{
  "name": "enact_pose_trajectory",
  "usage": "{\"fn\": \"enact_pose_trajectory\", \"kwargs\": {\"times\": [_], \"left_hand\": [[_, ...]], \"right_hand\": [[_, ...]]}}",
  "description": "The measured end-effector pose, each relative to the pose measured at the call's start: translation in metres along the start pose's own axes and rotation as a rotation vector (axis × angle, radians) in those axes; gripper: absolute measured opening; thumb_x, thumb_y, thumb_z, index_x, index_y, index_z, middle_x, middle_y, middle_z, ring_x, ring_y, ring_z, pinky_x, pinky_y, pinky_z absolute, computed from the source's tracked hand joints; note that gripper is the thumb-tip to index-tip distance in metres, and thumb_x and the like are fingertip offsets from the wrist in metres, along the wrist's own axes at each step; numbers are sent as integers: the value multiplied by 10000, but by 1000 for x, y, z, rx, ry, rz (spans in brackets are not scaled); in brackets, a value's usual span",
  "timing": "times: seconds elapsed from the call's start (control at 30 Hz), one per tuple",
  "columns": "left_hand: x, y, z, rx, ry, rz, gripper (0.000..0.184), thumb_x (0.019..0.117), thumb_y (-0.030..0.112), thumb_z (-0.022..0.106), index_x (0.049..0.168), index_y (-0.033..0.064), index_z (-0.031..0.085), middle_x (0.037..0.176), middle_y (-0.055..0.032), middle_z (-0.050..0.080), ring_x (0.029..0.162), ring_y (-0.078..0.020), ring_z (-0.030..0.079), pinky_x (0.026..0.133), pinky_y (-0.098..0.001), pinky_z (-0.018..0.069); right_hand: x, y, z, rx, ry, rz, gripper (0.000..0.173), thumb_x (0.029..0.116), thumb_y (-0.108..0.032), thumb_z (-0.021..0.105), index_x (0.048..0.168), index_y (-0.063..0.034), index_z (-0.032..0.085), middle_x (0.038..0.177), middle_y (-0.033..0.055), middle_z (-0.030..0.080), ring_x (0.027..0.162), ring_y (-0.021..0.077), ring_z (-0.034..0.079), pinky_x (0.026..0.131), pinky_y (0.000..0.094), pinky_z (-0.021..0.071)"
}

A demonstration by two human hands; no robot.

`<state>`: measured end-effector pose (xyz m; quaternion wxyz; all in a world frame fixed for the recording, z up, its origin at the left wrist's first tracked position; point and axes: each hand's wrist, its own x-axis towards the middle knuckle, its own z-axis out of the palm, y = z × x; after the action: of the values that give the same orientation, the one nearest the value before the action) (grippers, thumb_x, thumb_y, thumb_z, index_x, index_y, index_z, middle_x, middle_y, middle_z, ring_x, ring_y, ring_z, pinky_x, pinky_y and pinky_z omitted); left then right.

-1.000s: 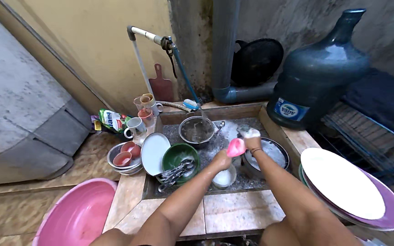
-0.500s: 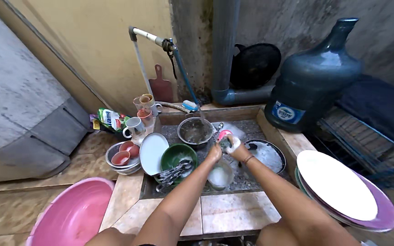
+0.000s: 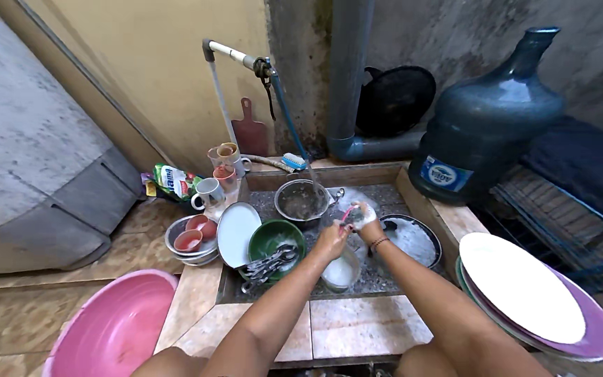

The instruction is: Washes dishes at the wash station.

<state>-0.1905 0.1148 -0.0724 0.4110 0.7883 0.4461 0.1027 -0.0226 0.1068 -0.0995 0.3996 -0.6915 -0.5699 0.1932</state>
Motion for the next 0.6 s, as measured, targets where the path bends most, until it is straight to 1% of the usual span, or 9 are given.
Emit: {"fn": "enact_pose_trajectory", "kwargs": {"times": [0.1,0.17,0.23,0.3,0.33,0.4,0.5,0.53,0.6], "left_hand": [[-1,-2,14,-113,59,5,517,1118,365,399,1454,-22,463,1242,-266,653,1182,-372,647,1059,-536,485],[0,-2,24,-211,134,7,489,1122,322,389,1451,-35,451,1201,-268,662,1136,-372,663,1032,-533,500],[8,-5,29,-355,229,0,476,1134,289,331,1441,-61,431,1189,-289,637,1101,-372,650,1003,-523,504],[18,-8,24,-573,309,-52,517,1147,271,248,1486,-92,391,1383,-333,538,1260,-391,570,1079,-515,453],[21,-8,19,-666,347,-76,529,1150,267,211,1504,-90,376,1454,-323,489,1321,-376,525,1110,-497,418],[21,-4,11,-835,348,-106,544,1153,274,174,1546,-68,326,1561,-287,397,1441,-338,421,1199,-464,327],[22,-5,20,-1020,309,-84,586,1146,368,154,1555,-15,325,1522,-255,448,1365,-312,500,1126,-474,429],[22,-7,24,-1050,289,-48,582,1145,370,164,1574,-3,290,1553,-250,410,1389,-307,477,1139,-470,420],[23,-8,25,-1056,336,-47,541,1147,337,246,1522,-29,380,1529,-258,430,1380,-321,472,1136,-483,410]], "right_hand": [[0,-9,3,124,176,151,468,935,-141,710,1317,104,598,1310,265,642,1265,329,602,1132,458,442],[2,-17,14,387,272,374,355,999,-177,652,1250,73,634,1156,218,683,1059,274,658,957,443,534],[-3,-29,21,660,214,541,326,1070,-245,542,1226,30,621,1032,171,656,883,239,638,790,440,556],[-15,-40,24,785,67,504,278,1086,-218,481,1173,11,612,913,114,633,757,185,614,679,378,544],[-21,-45,25,788,-26,455,251,1081,-179,470,1149,15,614,892,99,638,743,165,616,673,350,544],[-29,-53,26,730,-171,376,249,1066,-117,485,1231,38,590,997,119,650,852,162,632,777,345,550],[-28,-55,36,615,-103,405,339,1088,-182,491,1338,37,557,1158,186,651,1002,217,642,884,401,546],[-25,-55,40,576,-53,418,341,1086,-187,496,1331,41,568,1176,203,650,1025,242,641,899,424,542],[-23,-60,38,427,-53,377,326,1069,-181,525,1276,57,607,1157,223,663,1028,275,651,919,453,538]]}}
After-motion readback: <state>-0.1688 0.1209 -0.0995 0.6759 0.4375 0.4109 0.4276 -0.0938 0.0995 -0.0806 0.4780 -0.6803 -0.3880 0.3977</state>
